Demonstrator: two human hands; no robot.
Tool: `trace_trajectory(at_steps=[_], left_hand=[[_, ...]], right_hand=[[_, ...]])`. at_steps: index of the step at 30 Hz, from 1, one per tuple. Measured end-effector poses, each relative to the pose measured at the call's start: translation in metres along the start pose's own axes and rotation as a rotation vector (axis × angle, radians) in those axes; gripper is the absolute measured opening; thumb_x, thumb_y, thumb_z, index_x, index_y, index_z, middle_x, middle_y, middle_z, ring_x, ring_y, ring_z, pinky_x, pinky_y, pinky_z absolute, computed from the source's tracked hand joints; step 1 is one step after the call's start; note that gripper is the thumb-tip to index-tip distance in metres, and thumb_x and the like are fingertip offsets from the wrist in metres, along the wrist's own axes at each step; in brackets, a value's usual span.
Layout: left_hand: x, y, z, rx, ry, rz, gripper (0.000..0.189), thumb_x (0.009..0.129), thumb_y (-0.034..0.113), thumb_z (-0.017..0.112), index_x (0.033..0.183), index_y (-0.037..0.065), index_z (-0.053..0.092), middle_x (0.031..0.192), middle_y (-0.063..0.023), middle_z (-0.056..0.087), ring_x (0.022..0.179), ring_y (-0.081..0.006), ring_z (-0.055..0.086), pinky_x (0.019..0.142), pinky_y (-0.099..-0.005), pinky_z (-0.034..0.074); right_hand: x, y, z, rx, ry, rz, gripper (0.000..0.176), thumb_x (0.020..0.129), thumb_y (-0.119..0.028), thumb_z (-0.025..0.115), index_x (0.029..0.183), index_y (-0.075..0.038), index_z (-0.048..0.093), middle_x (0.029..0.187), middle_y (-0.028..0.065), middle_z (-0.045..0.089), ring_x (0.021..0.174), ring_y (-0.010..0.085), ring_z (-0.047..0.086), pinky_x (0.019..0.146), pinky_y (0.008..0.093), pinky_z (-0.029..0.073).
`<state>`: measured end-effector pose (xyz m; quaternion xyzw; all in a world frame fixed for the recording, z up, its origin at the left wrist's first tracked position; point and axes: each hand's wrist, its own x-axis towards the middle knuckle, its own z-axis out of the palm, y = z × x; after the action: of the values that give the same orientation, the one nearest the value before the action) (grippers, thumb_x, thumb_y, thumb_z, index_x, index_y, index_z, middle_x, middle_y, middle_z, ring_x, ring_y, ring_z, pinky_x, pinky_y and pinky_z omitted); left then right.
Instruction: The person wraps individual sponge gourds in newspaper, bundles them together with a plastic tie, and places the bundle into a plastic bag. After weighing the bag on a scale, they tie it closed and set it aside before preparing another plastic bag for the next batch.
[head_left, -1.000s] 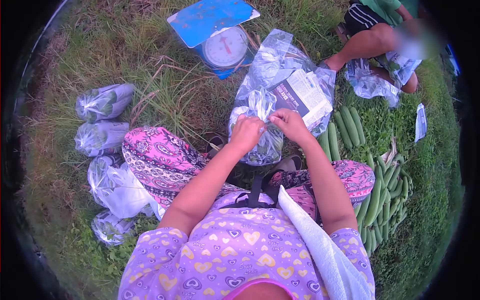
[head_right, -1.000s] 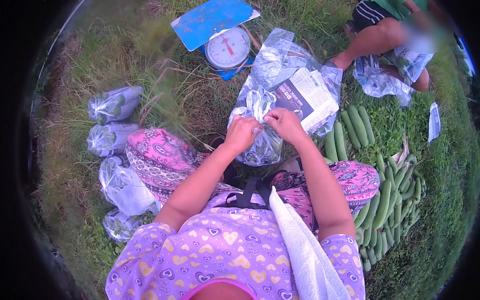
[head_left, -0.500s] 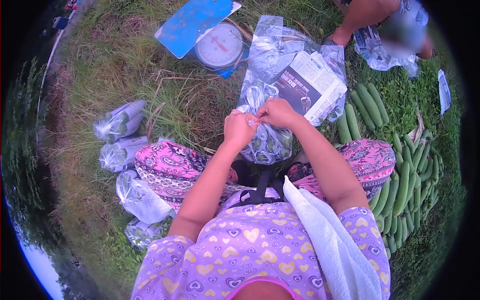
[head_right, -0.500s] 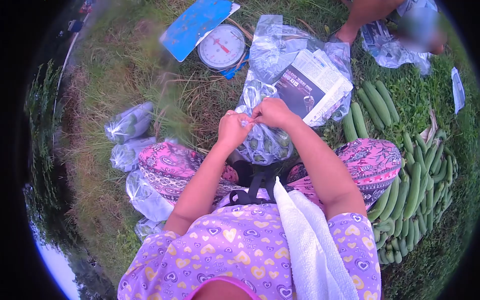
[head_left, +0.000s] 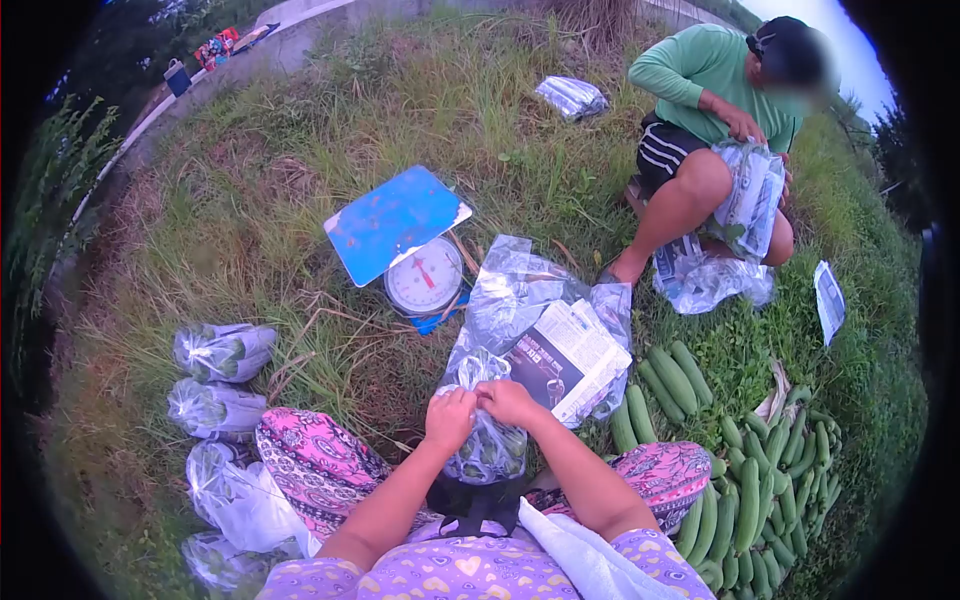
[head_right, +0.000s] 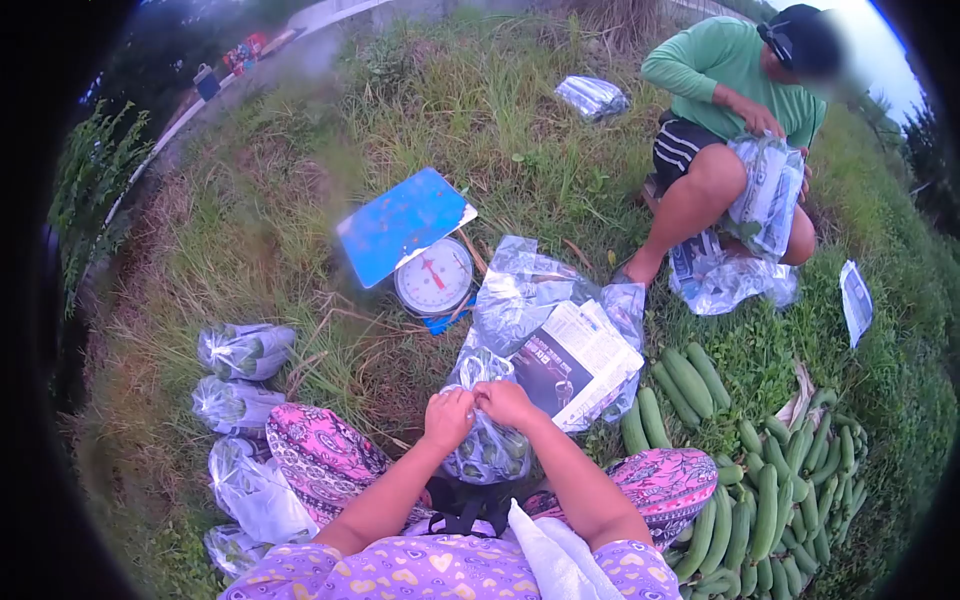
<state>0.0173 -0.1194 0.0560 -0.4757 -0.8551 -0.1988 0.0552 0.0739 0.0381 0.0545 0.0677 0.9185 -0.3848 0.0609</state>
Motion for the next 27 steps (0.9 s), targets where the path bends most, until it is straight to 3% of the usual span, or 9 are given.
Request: trace_trajectory(at_steps=[4,13,18,21,27], left_hand=[[-0.005,-0.007,0.005,-0.064,0.142,0.104,0.013,0.071,0.014,0.064,0.077,0.013,0.052,0.076,-0.0055,0.051,0.059,-0.0215,0.058,0.056,-0.0362,0.044],[-0.007,-0.011,-0.004,-0.12,0.1,0.046,0.018,0.071,0.019,0.068,0.077,0.01,0.054,0.075,-0.0063,0.05,0.061,-0.024,0.059,0.058,-0.0362,0.049],[-0.004,-0.014,-0.024,-0.072,-0.142,-0.078,0.023,0.074,0.028,0.068,0.078,0.008,0.06,0.078,-0.0095,0.058,0.068,-0.0281,0.063,0.061,-0.0393,0.051],[-0.009,-0.012,-0.018,-0.033,-0.113,-0.02,0.022,0.078,0.028,0.064,0.071,0.008,0.06,0.072,-0.009,0.059,0.063,-0.0265,0.062,0.058,-0.0383,0.05],[-0.014,0.007,-0.015,0.051,-0.293,0.005,0.024,0.083,0.022,0.054,0.066,0.006,0.063,0.065,-0.0101,0.063,0.06,-0.0245,0.064,0.058,-0.0381,0.05]], right_hand=[[0.0,0.002,-0.002,0.01,-0.082,-0.028,0.028,0.082,-0.021,0.058,0.109,-0.018,0.064,0.09,0.0127,0.067,0.083,0.0315,0.063,0.074,0.04,0.049],[0.022,0.005,-0.018,-0.053,-0.413,-0.069,0.03,0.082,-0.024,0.058,0.111,-0.021,0.064,0.097,0.0095,0.067,0.09,0.0279,0.063,0.079,0.038,0.048],[0.023,-0.005,-0.013,-0.099,-0.329,-0.081,0.021,0.08,-0.02,0.058,0.098,-0.017,0.069,0.089,0.0105,0.068,0.085,0.0288,0.064,0.078,0.0392,0.049],[0.02,-0.01,-0.01,-0.21,-0.279,-0.107,0.021,0.078,-0.018,0.057,0.094,-0.016,0.07,0.087,0.0107,0.067,0.082,0.03,0.063,0.076,0.041,0.049],[0.013,-0.005,-0.004,-0.211,-0.099,-0.195,0.02,0.073,-0.015,0.055,0.087,-0.013,0.07,0.08,0.0112,0.067,0.076,0.0304,0.063,0.071,0.0417,0.05]])
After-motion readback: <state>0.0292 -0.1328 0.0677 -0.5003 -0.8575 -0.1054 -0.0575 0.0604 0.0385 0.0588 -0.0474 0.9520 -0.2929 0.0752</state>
